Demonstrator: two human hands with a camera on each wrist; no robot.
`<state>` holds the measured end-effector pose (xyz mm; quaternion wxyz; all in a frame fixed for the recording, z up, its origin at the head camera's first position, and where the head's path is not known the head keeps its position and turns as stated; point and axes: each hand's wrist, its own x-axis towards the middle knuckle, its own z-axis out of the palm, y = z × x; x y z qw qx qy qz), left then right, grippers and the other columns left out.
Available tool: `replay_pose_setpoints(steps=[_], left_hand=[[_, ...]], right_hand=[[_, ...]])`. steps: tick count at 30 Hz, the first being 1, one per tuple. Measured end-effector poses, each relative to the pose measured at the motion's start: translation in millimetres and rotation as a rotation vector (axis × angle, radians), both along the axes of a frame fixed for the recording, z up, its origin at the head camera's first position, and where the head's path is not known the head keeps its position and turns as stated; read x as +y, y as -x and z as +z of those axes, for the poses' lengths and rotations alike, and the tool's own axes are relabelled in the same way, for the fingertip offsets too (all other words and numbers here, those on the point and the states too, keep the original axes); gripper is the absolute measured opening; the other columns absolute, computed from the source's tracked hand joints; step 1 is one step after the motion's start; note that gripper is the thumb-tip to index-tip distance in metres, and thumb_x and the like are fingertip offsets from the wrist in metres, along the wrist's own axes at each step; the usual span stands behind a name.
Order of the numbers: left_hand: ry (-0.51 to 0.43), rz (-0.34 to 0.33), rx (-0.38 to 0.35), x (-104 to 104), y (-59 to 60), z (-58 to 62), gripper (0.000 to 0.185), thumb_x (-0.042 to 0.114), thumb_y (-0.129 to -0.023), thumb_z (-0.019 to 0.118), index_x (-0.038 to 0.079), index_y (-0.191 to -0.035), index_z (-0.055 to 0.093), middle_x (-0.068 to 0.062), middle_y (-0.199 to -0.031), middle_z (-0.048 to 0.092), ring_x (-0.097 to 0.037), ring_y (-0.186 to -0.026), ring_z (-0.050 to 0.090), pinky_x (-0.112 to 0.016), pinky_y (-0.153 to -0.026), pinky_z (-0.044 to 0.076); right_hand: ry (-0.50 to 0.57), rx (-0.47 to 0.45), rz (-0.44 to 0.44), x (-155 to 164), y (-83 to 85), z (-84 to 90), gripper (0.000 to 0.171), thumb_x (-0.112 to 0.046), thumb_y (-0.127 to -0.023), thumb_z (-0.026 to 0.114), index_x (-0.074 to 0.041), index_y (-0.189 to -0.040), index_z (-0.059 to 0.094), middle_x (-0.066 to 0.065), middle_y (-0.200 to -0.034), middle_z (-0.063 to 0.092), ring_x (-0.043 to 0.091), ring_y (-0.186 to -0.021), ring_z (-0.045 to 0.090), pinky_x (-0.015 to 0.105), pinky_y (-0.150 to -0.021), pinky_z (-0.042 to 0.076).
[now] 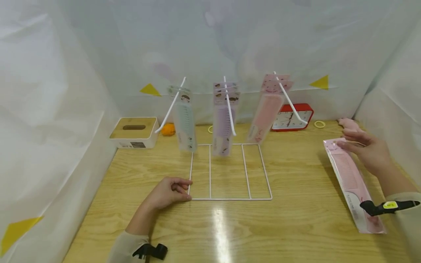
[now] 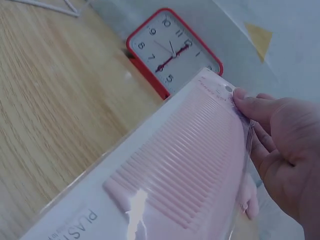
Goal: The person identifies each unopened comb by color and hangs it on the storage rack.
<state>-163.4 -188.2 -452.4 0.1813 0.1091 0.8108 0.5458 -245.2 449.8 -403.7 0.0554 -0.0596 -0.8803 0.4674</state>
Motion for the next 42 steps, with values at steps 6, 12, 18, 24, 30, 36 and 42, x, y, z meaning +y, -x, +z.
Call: replay_pose_setpoints(steps=[6,12,18,24,30,36,42], left_hand=[[-0.003,-0.002,0.005,-2.3,-0.4,-1.0,0.048,0.008,-0.082,0.081,-0.005,-0.126,0.065,-0.019,-0.106,0.068,-0.015,-0.086,0.067,-0.020,-0.072,0.055],[-0.015,-0.015,0.004,0.0,-0.4,-0.9,0.049,0.008,-0.082,0.082,-0.006,-0.126,0.065,-0.020,-0.107,0.068,-0.015,-0.086,0.068,-0.021,-0.072,0.055],[-0.016,-0.014,0.010,1.9,-0.5,-3.3,0.048,0.008,-0.081,0.082,-0.005,-0.125,0.065,-0.020,-0.106,0.068,-0.014,-0.086,0.067,-0.020,-0.072,0.055],[-0.007,-0.001,0.011,0.5,-0.4,-3.8,0.048,0.008,-0.081,0.083,-0.004,-0.124,0.066,-0.019,-0.105,0.070,-0.014,-0.085,0.067,-0.020,-0.072,0.055],[0.000,0.000,0.012,-0.4,0.4,-3.4,0.048,0.009,-0.081,0.083,-0.003,-0.124,0.067,-0.018,-0.104,0.070,-0.015,-0.085,0.067,-0.020,-0.072,0.054],[-0.006,-0.004,0.014,-0.8,0.1,-2.7,0.048,0.009,-0.081,0.083,-0.004,-0.124,0.067,-0.018,-0.103,0.070,-0.015,-0.085,0.067,-0.020,-0.071,0.054],[-0.007,-0.002,0.009,-0.5,0.1,-2.5,0.047,0.008,-0.081,0.083,-0.004,-0.124,0.067,-0.018,-0.104,0.069,-0.015,-0.085,0.067,-0.020,-0.071,0.054]], right_hand=[[0.038,0.071,0.052,-25.7,-14.2,26.1,0.040,-0.021,-0.088,0.078,-0.017,-0.127,0.067,-0.038,-0.099,0.065,-0.019,-0.094,0.058,0.004,-0.071,0.048],[0.161,0.191,0.149,-53.2,-33.0,56.3,0.029,-0.003,-0.089,0.073,-0.013,-0.116,0.073,-0.028,-0.112,0.068,-0.013,-0.098,0.062,0.003,-0.076,0.048],[0.199,0.351,0.248,-74.3,-51.7,86.4,0.023,0.011,-0.088,0.067,0.005,-0.110,0.069,-0.013,-0.114,0.073,-0.002,-0.090,0.069,0.009,-0.072,0.053],[0.251,0.441,0.302,-108.5,-75.3,108.9,0.022,0.016,-0.088,0.063,0.010,-0.109,0.068,-0.005,-0.107,0.075,0.003,-0.085,0.071,0.011,-0.073,0.054],[0.518,0.660,0.520,-151.0,-92.9,129.1,0.020,0.027,-0.080,0.063,0.025,-0.100,0.065,0.012,-0.098,0.077,0.015,-0.091,0.074,0.018,-0.076,0.057],[0.734,0.805,0.632,-187.7,-98.8,145.6,0.019,0.031,-0.074,0.066,0.033,-0.092,0.061,0.024,-0.093,0.074,0.026,-0.082,0.075,0.027,-0.073,0.060],[0.719,0.808,0.537,-201.1,-94.4,152.2,0.019,0.034,-0.073,0.063,0.032,-0.092,0.061,0.022,-0.089,0.075,0.025,-0.076,0.075,0.027,-0.071,0.060]])
